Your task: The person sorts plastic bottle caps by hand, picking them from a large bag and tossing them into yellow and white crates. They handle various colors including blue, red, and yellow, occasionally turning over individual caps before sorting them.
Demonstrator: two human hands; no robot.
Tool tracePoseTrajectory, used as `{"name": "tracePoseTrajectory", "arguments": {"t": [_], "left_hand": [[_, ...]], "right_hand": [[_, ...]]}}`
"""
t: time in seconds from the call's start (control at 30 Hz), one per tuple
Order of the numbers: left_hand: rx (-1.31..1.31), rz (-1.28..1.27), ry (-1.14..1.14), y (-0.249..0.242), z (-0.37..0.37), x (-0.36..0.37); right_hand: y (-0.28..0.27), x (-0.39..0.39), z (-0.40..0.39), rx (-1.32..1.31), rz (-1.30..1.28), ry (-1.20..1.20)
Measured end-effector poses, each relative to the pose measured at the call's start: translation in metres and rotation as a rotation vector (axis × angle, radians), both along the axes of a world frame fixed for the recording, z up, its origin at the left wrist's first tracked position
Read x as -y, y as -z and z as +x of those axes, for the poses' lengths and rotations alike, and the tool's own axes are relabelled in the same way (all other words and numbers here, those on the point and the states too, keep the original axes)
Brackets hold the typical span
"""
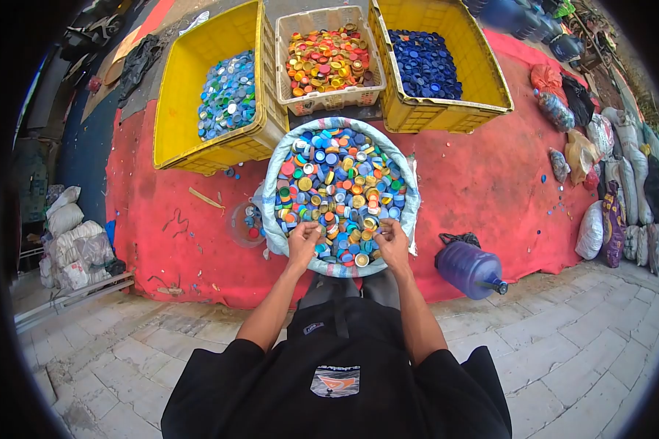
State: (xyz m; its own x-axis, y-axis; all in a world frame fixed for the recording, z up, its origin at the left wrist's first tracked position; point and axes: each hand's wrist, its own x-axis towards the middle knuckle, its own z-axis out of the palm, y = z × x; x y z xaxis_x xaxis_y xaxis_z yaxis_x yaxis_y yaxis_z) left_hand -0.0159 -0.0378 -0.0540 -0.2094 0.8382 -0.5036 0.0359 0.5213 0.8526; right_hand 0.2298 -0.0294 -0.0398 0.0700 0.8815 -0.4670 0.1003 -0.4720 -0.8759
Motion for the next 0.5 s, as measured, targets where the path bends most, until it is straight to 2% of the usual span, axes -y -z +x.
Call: {"name": "tracePoseTrajectory", "arguments": {"t": [0.03, 0.07, 0.1, 0.17, 0.3, 0.43, 0.5], "left_hand": [[-0.131, 0.054, 0.069, 0.006, 0.001, -0.012], [-0.262, 0.107, 0.138, 0.013, 0.003, -0.026], [-0.394, 0.161, 0.208, 0.019, 0.005, -0.039], [-0.602, 0.31, 0.24, -0.002, 0.017, -0.069], [-0.89, 0.467, 0.37, 0.004, 0.032, -0.115], [-1.019, 0.405, 0.537, 0.014, 0.04, -0.141], [-1.063, 0.393, 0.545, 0.017, 0.045, -0.145]], "right_hand": [[-0.007, -0.004, 0.001, -0.248, -0.058, 0.052], [-0.016, -0.004, 0.002, -0.68, -0.111, 0.188], [-0.02, -0.005, 0.002, -0.772, -0.112, 0.213], [-0.022, -0.008, 0.002, -0.958, -0.112, 0.261], [-0.029, -0.008, 0.0, -0.994, -0.113, 0.306], [-0.034, -0.002, 0.001, -0.996, -0.153, 0.331], [-0.034, 0.002, 0.002, -1.003, -0.144, 0.339]]}}
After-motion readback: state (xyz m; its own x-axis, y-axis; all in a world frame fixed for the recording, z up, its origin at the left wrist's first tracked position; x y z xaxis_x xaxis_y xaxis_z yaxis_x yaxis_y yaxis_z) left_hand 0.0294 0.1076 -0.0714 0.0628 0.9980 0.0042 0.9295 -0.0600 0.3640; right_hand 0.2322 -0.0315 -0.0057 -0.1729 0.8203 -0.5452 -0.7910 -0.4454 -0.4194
